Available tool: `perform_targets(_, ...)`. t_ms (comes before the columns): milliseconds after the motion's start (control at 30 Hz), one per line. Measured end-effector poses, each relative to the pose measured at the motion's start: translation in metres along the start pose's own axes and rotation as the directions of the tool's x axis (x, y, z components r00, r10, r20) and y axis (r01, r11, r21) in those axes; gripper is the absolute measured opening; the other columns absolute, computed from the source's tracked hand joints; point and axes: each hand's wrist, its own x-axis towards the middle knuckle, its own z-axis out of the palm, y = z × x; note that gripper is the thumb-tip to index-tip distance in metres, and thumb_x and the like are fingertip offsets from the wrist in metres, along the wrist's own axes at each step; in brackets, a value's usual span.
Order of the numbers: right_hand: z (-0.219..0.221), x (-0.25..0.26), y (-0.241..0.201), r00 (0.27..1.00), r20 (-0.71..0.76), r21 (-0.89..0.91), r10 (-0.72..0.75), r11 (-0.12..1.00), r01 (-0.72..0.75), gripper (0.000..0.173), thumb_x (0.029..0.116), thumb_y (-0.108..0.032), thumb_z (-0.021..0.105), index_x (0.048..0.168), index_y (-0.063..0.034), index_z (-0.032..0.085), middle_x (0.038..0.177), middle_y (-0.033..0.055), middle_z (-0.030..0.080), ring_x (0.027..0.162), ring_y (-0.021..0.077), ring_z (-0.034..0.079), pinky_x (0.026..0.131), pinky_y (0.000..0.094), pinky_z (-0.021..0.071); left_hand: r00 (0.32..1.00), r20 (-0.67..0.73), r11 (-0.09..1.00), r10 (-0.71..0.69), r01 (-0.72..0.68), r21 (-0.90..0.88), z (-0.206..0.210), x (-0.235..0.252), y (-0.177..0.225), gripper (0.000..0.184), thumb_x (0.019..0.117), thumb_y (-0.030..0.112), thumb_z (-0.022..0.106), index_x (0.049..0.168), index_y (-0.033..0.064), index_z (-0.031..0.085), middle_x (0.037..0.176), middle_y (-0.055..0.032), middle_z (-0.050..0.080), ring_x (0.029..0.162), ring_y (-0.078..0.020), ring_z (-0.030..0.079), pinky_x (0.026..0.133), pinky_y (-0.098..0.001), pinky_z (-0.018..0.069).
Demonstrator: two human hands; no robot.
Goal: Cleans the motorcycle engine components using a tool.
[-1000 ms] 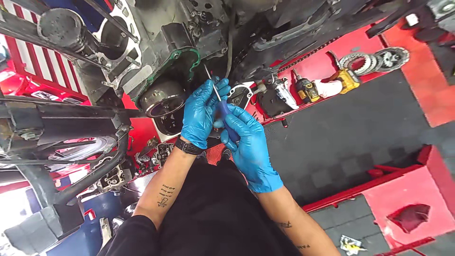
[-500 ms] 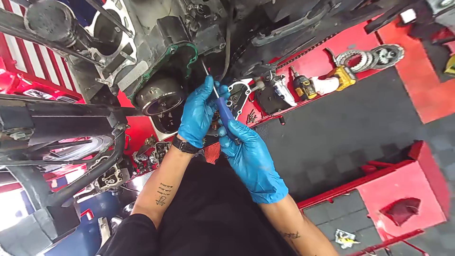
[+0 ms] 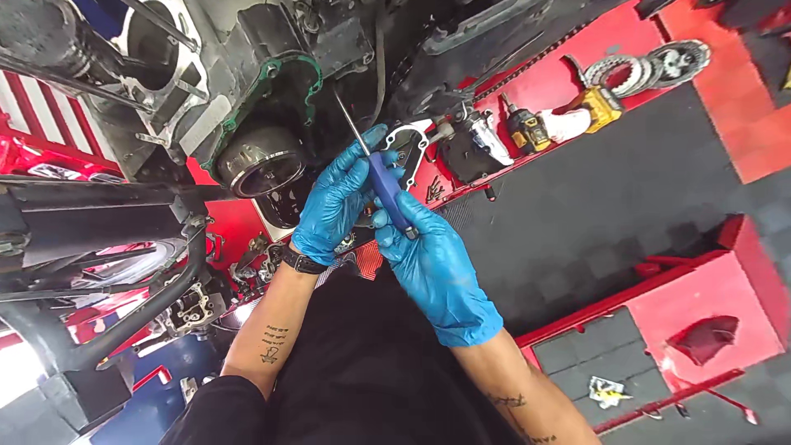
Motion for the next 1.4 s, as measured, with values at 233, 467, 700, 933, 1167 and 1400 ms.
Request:
perform_targets(233,-0.001,0.003,0.005,0.999,0.016,0.04,-0.028,0.999,0.028,0.019,0.108,-0.008,0.045,0.115,0.0016,0.06,0.087,0.0121,0.067,0.066,0.0124,0.066,0.06,0.0209,0.057,0.997,-0.075,0.985,0.024,-0.011,0.174,0.006,0.003,0.004,0.046,0.1042,0.009,0.051,0.15,0.0107,0.047,0.116,-0.0078,0.067,0.096,-0.0168,0.068,0.086,-0.0318,0.0596)
perform_targets(467,0.005,0.001,0.0,0.998,-0.041,0.094,0.039,0.995,-0.035,0.016,0.1071,-0.008,0.047,0.113,-0.0004,0.059,0.088,0.0122,0.066,0.07,0.0145,0.068,0.063,0.0234,0.0595,0.998,-0.064,0.989,0.013,-0.003,0.149,0.007,0.004,0.007,0.048,0.1066,0.011,0.047,0.154,0.0125,0.042,0.114,-0.0078,0.067,0.094,-0.0163,0.068,0.087,-0.0323,0.0591)
perform_targets(700,0.007,0.004,-0.001,0.997,-0.047,0.087,0.053,0.995,-0.049,0.017,0.1069,-0.009,0.049,0.115,0.0011,0.06,0.088,0.0129,0.067,0.07,0.0149,0.068,0.063,0.0243,0.0598,0.997,-0.068,0.979,0.029,-0.014,0.202,0.006,0.003,0.01,0.048,0.1041,0.006,0.051,0.151,0.0096,0.046,0.117,-0.0071,0.066,0.096,-0.0141,0.066,0.087,-0.0291,0.0579)
perform_targets(933,0.005,0.002,-0.003,0.999,-0.02,0.059,0.042,0.997,-0.041,0.019,0.1079,-0.014,0.048,0.113,-0.0022,0.062,0.09,0.0111,0.068,0.07,0.0132,0.067,0.061,0.0226,0.0588,0.993,-0.102,0.974,0.055,-0.031,0.224,0.008,0.003,0.007,0.049,0.1031,0.005,0.054,0.151,0.011,0.047,0.113,-0.0062,0.068,0.091,-0.013,0.068,0.083,-0.0278,0.0592)
perform_targets(1167,0.003,0.006,-0.002,1.0,-0.007,-0.002,-0.019,1.0,0.019,0.024,0.1096,-0.016,0.044,0.114,-0.0007,0.062,0.088,0.0118,0.068,0.069,0.0138,0.067,0.061,0.0232,0.0572,0.99,-0.102,0.952,0.094,-0.06,0.299,0.009,0.004,0.007,0.051,0.1028,0.004,0.054,0.153,0.0088,0.044,0.131,-0.0058,0.063,0.102,-0.0111,0.066,0.088,-0.0265,0.0574)
perform_targets(1400,0.004,0.005,-0.003,0.999,0.034,-0.044,0.007,0.999,-0.005,0.032,0.1116,-0.023,0.036,0.116,-0.0031,0.061,0.087,0.0106,0.07,0.063,0.0122,0.066,0.056,0.0215,0.0556,0.994,-0.081,0.982,0.074,-0.058,0.181,0.007,0.006,0.006,0.052,0.1011,0.004,0.056,0.152,0.009,0.045,0.118,-0.0075,0.068,0.095,-0.0145,0.069,0.085,-0.0299,0.0599)
